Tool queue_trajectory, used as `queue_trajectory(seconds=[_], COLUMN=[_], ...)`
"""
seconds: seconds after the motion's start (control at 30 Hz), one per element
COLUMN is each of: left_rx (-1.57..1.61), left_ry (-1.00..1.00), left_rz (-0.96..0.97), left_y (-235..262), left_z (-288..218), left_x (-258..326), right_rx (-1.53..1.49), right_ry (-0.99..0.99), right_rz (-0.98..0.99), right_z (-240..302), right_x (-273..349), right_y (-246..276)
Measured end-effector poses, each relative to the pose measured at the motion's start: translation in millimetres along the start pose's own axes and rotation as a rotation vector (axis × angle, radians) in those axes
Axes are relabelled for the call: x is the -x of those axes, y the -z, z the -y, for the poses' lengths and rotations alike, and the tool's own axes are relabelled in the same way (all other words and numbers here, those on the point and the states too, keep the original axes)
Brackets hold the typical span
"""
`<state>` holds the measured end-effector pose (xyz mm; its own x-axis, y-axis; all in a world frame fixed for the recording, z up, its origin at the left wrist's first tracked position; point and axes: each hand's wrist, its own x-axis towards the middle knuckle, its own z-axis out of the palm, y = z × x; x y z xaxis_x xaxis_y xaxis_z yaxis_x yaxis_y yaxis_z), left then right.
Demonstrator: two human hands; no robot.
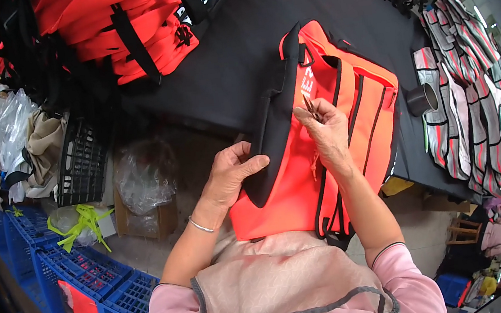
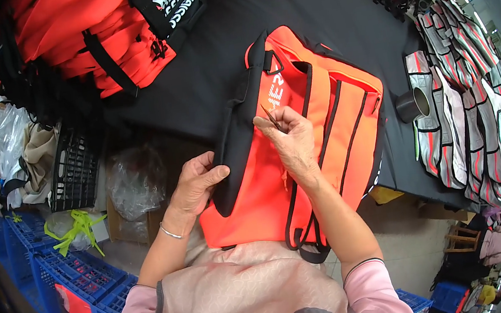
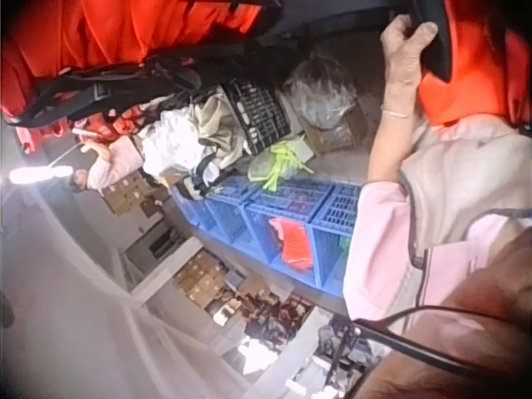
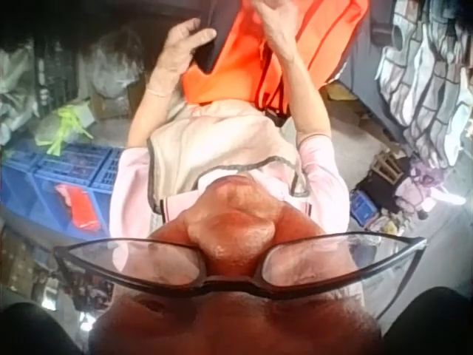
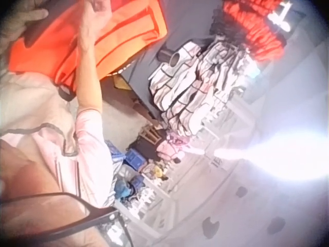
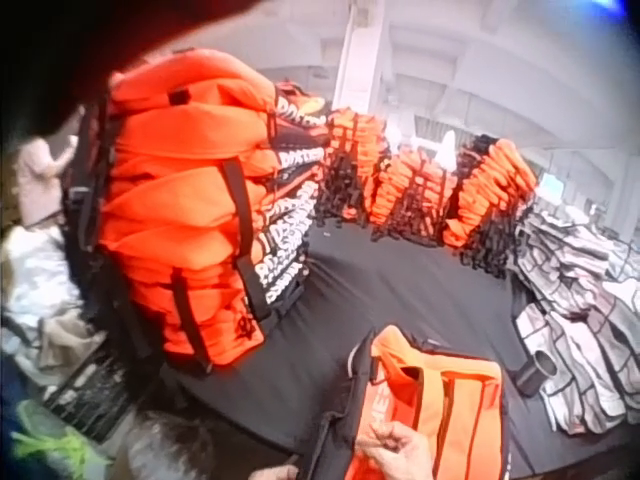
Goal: Inspecting and trimming loose threads from backpacks and garment bags using snips.
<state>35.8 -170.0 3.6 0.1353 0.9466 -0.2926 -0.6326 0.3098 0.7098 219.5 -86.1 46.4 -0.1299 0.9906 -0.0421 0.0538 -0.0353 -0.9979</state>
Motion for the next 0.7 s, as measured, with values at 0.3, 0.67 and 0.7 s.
queue_trajectory(seconds=[0.3,0.67,0.7], left_rx=[-0.741,-0.511,-0.506], left_ry=[-0.458,0.067,0.067], left_rz=[-0.376,0.051,0.045], left_y=[-9,72,73], left_z=[7,42,45], left_x=[1,54,53], right_rx=[0.995,0.901,0.748], right_ry=[0.137,0.227,0.197], right_rz=[0.071,0.243,0.231], right_z=[37,-11,-14], right_x=[2,-9,-10], right_y=[-43,-53,-52])
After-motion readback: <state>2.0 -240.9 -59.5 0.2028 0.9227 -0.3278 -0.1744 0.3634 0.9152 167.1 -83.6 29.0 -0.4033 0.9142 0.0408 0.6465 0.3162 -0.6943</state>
